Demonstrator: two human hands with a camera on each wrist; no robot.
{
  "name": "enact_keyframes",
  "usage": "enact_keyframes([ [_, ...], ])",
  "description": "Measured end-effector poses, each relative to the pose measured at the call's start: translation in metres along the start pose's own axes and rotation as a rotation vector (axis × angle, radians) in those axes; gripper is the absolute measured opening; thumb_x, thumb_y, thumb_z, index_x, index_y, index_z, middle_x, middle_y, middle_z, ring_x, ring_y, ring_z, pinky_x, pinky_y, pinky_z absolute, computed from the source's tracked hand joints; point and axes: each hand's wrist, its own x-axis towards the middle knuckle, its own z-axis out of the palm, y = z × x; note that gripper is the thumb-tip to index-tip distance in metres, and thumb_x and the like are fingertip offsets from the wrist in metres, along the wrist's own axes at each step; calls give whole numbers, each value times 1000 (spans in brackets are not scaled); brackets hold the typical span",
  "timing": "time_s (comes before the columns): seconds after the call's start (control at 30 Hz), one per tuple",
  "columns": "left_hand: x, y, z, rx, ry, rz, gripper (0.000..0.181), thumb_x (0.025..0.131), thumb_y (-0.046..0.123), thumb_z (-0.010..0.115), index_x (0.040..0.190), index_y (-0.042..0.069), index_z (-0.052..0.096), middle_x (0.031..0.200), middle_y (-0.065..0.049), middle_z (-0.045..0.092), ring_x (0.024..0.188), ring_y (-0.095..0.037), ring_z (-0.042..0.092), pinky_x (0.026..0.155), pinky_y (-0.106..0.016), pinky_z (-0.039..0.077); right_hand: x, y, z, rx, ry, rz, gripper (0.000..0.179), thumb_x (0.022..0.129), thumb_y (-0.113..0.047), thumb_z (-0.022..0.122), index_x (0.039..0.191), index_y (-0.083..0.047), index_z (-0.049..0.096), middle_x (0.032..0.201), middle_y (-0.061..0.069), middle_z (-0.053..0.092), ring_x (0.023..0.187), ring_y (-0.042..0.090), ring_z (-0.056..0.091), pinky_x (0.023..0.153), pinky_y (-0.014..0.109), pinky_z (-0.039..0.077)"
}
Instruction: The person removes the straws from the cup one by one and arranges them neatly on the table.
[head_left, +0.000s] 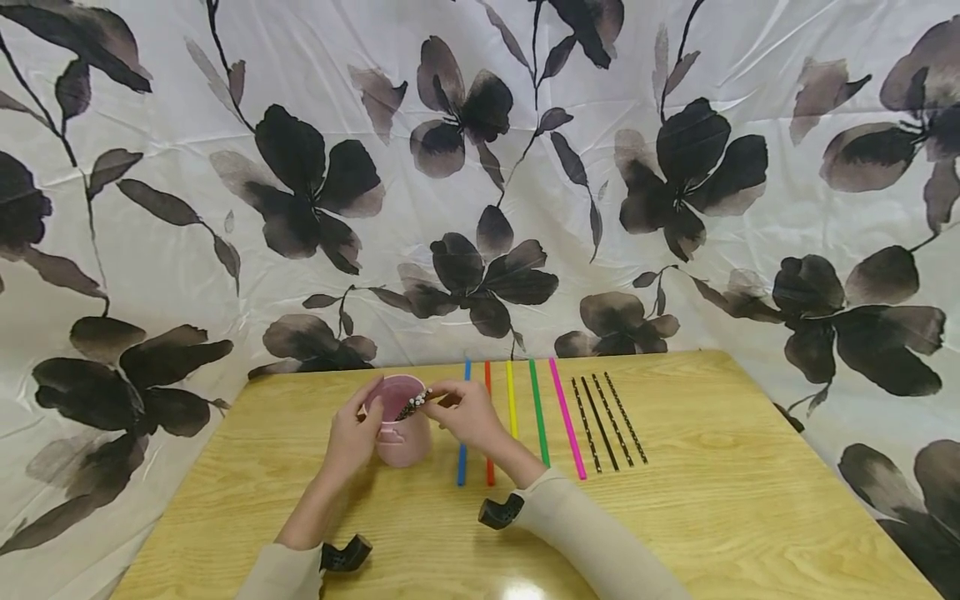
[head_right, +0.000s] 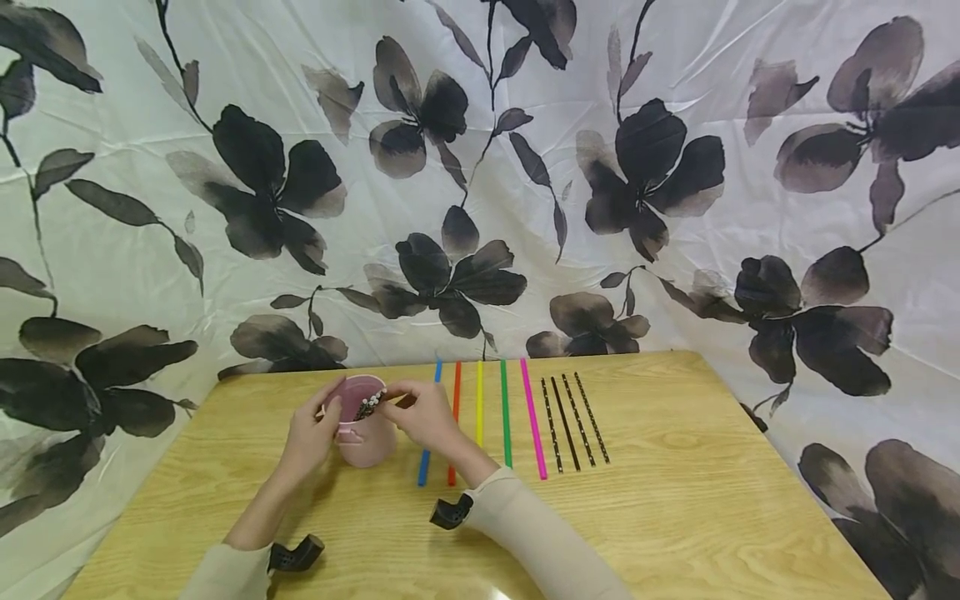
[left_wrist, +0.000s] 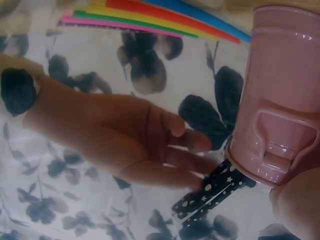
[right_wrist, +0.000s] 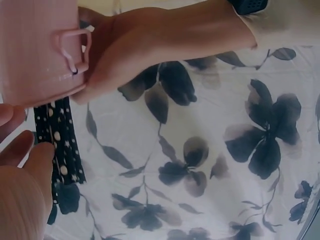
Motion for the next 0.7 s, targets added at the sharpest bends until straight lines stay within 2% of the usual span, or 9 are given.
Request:
enact_keyframes([
  [0.07, -1, 0, 1, -2, -1, -11, 35, 92, 29, 45, 127, 24, 48, 110, -7, 55, 64, -17, 50, 48, -25, 41, -2, -3, -3, 7, 20, -9, 10, 78, -6, 65, 87, -2, 67, 81, 5, 65, 67, 20, 61, 50, 26, 48],
  [0.17, -2, 4, 0, 0, 0, -25, 35, 91, 28, 46, 126, 25, 49, 105, -8, 56, 57, -12, 48, 46, -25, 40, -4, -12, -11, 19, 53, -41, 9, 79, -6, 65, 86, -1, 66, 79, 7, 66, 65, 19, 61, 50, 27, 48],
  [0.27, -4, 14, -2, -20, -6, -27, 35, 91, 23, 47, 126, 22, 49, 100, -12, 57, 52, -12, 45, 42, -25, 37, -5, -22, -21, 43, 78, -79, 8, 79, -6, 64, 85, 0, 66, 79, 9, 66, 64, 23, 61, 51, 29, 48],
  [0.33, -6, 22, -3, -33, -4, -19, 35, 91, 19, 47, 126, 18, 50, 103, -14, 57, 55, -15, 46, 42, -25, 37, -5, -29, -28, 69, 91, -114, 7, 80, -5, 64, 84, 0, 65, 79, 10, 65, 66, 25, 62, 51, 31, 49],
  [0.5, -9, 34, -5, -15, 12, -2, 35, 91, 14, 46, 126, 11, 50, 119, -13, 52, 82, -20, 47, 54, -22, 38, -4, -49, -46, 149, 123, -229, 6, 79, 3, 61, 85, 5, 62, 80, 19, 63, 65, 24, 60, 50, 37, 49],
  [0.57, -10, 34, -5, -2, 10, 2, 35, 91, 14, 45, 126, 11, 49, 120, -13, 51, 86, -19, 46, 58, -21, 38, -5, -56, -54, 176, 132, -267, 9, 79, 7, 59, 87, 7, 61, 82, 22, 61, 65, 21, 60, 50, 38, 49],
  [0.63, -10, 34, -4, -1, 7, 3, 35, 92, 14, 45, 126, 11, 49, 118, -14, 52, 79, -20, 47, 55, -21, 38, -6, -62, -62, 199, 144, -299, 10, 78, 10, 58, 88, 10, 59, 84, 24, 61, 66, 19, 60, 51, 39, 49],
  [0.7, -9, 34, -3, 0, 8, 3, 35, 91, 14, 46, 126, 12, 49, 118, -13, 53, 80, -19, 47, 56, -21, 38, -9, -69, -72, 210, 159, -314, 11, 78, 12, 57, 88, 11, 59, 83, 25, 60, 65, 19, 60, 51, 40, 49],
])
